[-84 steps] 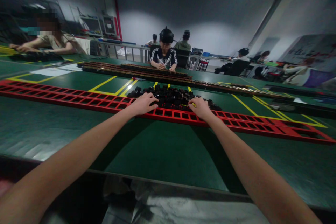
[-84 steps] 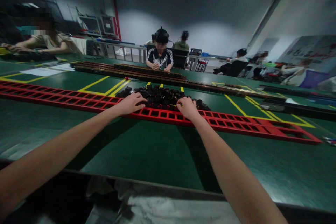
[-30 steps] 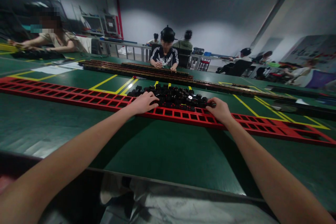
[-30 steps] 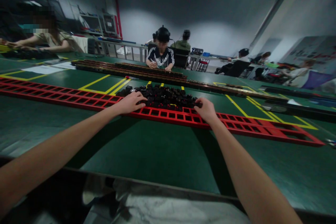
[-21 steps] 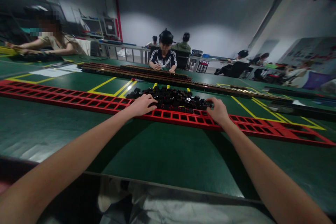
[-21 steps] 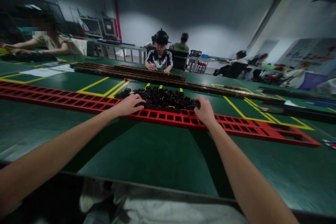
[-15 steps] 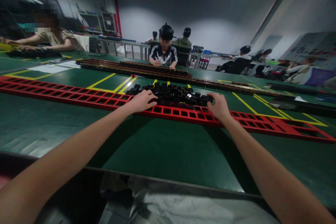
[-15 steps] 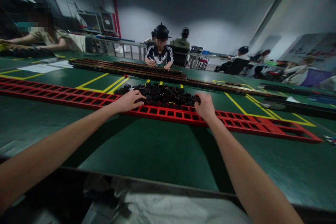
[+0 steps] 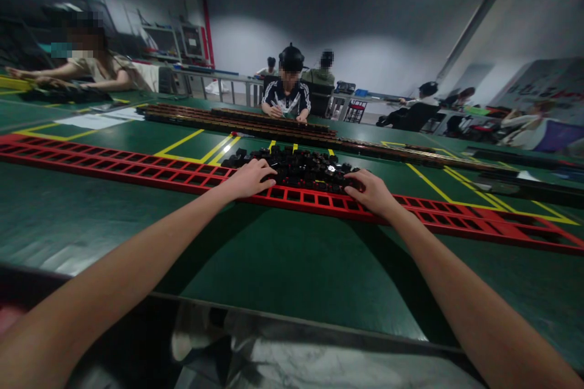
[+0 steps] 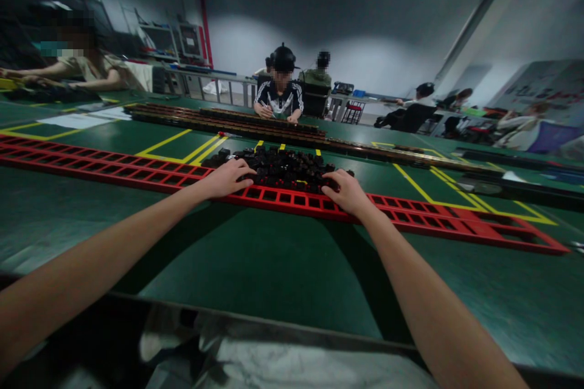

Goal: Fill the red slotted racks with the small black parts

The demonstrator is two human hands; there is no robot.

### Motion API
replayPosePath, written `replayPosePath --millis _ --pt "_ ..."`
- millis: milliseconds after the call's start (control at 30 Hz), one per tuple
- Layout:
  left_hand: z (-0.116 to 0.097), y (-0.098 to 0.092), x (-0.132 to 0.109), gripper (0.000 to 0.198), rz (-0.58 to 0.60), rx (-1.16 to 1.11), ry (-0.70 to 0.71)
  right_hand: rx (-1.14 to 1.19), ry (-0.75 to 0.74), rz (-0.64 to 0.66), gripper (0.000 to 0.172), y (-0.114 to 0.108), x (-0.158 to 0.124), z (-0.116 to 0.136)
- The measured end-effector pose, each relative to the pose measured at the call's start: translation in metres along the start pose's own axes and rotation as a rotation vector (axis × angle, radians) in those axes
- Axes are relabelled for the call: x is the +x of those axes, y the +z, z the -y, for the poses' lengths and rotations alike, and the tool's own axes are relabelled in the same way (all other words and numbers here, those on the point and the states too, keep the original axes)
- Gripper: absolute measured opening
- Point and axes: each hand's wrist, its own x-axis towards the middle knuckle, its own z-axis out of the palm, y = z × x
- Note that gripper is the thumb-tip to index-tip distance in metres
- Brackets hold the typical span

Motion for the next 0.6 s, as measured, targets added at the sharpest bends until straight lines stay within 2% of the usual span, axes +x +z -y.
replayPosePath --millis 600 --pt "-0.0015 -0.0015 -0.0006 0.043 0.003 0.023 0.015 -0.065 0.042 0.003 0.035 0.0058 0.0010 -0.0018"
